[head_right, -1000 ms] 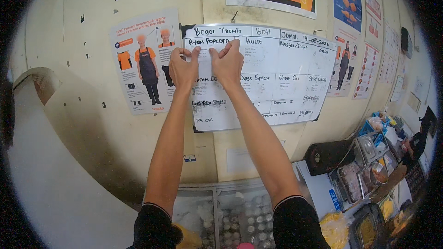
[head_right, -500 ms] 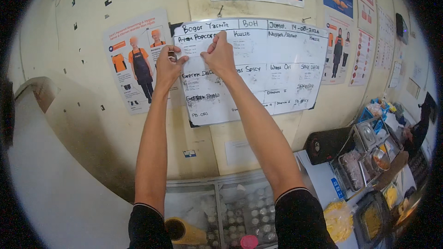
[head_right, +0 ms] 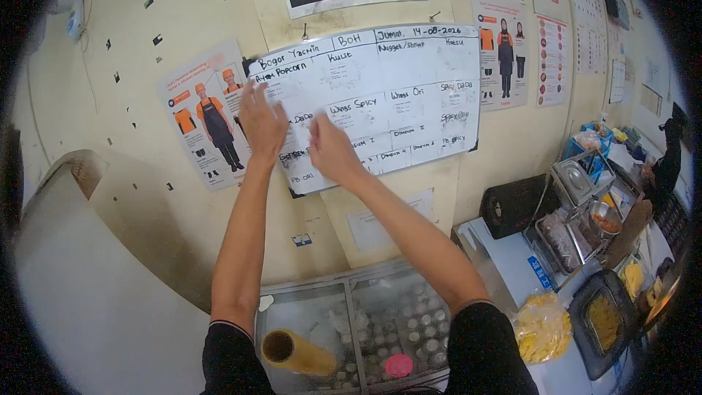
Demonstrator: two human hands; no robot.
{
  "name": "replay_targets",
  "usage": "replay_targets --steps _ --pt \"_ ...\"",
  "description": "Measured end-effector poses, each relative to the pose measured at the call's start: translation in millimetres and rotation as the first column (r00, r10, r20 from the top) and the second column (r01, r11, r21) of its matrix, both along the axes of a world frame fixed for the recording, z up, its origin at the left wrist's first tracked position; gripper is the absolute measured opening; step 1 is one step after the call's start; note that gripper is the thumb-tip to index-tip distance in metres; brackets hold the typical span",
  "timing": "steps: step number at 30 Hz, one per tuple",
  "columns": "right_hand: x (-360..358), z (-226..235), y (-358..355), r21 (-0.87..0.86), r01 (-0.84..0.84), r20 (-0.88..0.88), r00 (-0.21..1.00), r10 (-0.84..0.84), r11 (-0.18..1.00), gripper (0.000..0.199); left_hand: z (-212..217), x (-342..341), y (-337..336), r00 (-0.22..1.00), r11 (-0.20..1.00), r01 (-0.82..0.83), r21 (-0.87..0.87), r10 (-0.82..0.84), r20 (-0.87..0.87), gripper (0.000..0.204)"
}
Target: The person puts on plastic gloves, dips raw chicken pieces into liquid batter, coats them in breadcrumbs, and arranges the breaded chicken on a metal tray.
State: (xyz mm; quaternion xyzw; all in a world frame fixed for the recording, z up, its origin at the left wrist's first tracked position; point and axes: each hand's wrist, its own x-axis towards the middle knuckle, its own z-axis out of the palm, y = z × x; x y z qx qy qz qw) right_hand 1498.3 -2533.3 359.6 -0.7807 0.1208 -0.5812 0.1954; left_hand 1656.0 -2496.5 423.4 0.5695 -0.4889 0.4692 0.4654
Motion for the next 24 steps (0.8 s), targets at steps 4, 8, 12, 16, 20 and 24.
replay_targets --steps 4,8,12,16,20,24 --pt "-82 -120 44 0.143 -0.086 -0.114 0.988 0.103 0.986 0.023 -31 -8 -13 0.985 0.973 -0.101 0.206 0.069 0.157 0.072" --pt "-195 -265 84 0.566 0.077 -0.283 0.953 0.106 0.821 0.027 -37 -36 -29 0.982 0.950 -0.173 0.260 0.145 0.124 0.079" --pt "-246 -313 134 0.849 0.056 -0.155 0.977 0.147 0.525 0.018 -42 -27 -34 0.966 0.904 -0.258 0.340 0.235 0.107 0.081" --pt "-228 -276 157 0.847 0.162 -0.327 0.910 0.255 0.507 0.010 -15 34 -17 0.902 0.927 -0.336 0.167 0.266 0.341 0.075" --pt "-254 -318 132 0.820 0.003 -0.188 0.946 0.264 0.572 0.010 -77 3 29 0.972 0.958 -0.114 0.263 0.053 0.230 0.070" --pt "-281 -380 124 0.780 -0.013 -0.242 0.915 0.321 0.625 0.010 -138 -28 146 0.992 0.928 -0.017 0.371 -0.030 0.120 0.066"
